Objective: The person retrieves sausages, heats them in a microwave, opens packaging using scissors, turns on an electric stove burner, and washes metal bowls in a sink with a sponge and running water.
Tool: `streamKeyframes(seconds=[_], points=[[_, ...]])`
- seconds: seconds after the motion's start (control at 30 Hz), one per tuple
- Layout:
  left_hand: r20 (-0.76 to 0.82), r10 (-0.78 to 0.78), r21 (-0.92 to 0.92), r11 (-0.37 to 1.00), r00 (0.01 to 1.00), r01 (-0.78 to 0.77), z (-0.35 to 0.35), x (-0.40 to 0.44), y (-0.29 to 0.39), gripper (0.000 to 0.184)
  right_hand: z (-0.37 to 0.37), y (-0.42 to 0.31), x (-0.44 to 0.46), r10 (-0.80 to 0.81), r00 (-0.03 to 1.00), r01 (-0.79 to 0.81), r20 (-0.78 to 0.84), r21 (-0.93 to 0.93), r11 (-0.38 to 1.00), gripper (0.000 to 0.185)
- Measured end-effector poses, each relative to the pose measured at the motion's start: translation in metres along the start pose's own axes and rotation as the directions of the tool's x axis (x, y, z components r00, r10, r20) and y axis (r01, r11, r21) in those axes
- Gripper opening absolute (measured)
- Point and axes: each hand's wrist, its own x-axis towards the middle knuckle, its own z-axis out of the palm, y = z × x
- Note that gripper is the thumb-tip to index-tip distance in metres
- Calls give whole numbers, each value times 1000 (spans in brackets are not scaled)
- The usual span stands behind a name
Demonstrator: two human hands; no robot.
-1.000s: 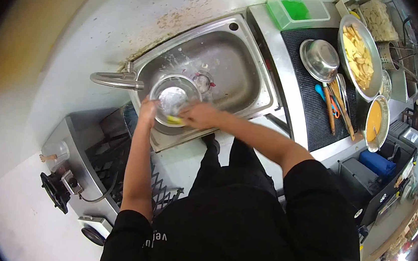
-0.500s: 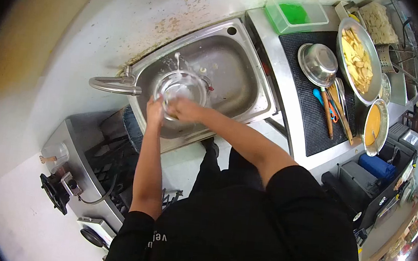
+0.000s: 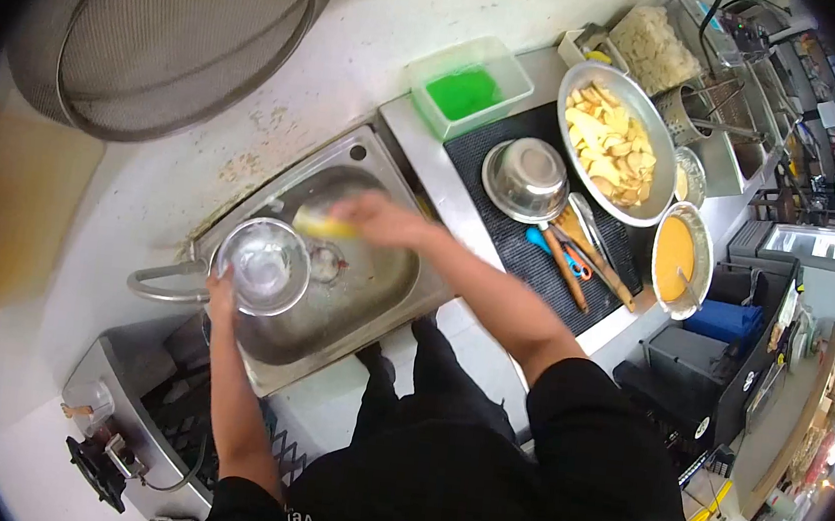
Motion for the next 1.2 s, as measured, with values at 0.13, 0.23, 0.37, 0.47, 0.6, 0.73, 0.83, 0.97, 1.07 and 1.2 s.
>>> streamKeyframes(seconds=[0.13,0.23,0.37,0.47,0.6,0.73,0.83,0.97,1.07,1.2], points=[[-122,-89,-98,992,989,77,3,12,-13,65,-174,-92,-33,178,864,-315,-470,-232,920,43],[9,-121,-169,978,993,121,-2,17,-50,75,-273,-93,-34,-98,541,-315,-835,-309,897,45],[-143,-70,1,997,987,71,19,-2,-43,66,-395,-20,-2,-392,59,-693,-918,-320,646,58],[-83,-44,21,999,996,46,15,-39,-8,50,-477,75,8,-212,481,-837,-851,-517,179,50],[-14,-103,-182,978,995,99,8,-11,-85,55,-429,26,6,-427,822,-444,-378,-894,-63,33],[-140,-315,-396,887,939,238,32,-43,-70,61,-119,-44,37,-310,780,-220,-544,-702,678,29],[64,-352,-389,853,934,348,45,-30,-117,56,60,-27,73,-476,853,480,214,-679,556,34],[7,-386,-503,796,922,337,60,-66,-64,54,199,2,159,-499,811,574,306,-584,575,39],[13,-364,-529,788,931,316,68,-71,-64,55,232,-21,193,-142,917,367,372,-650,666,42],[76,-326,-607,734,942,303,78,-48,-107,60,241,15,208,-141,857,502,495,-747,436,35]])
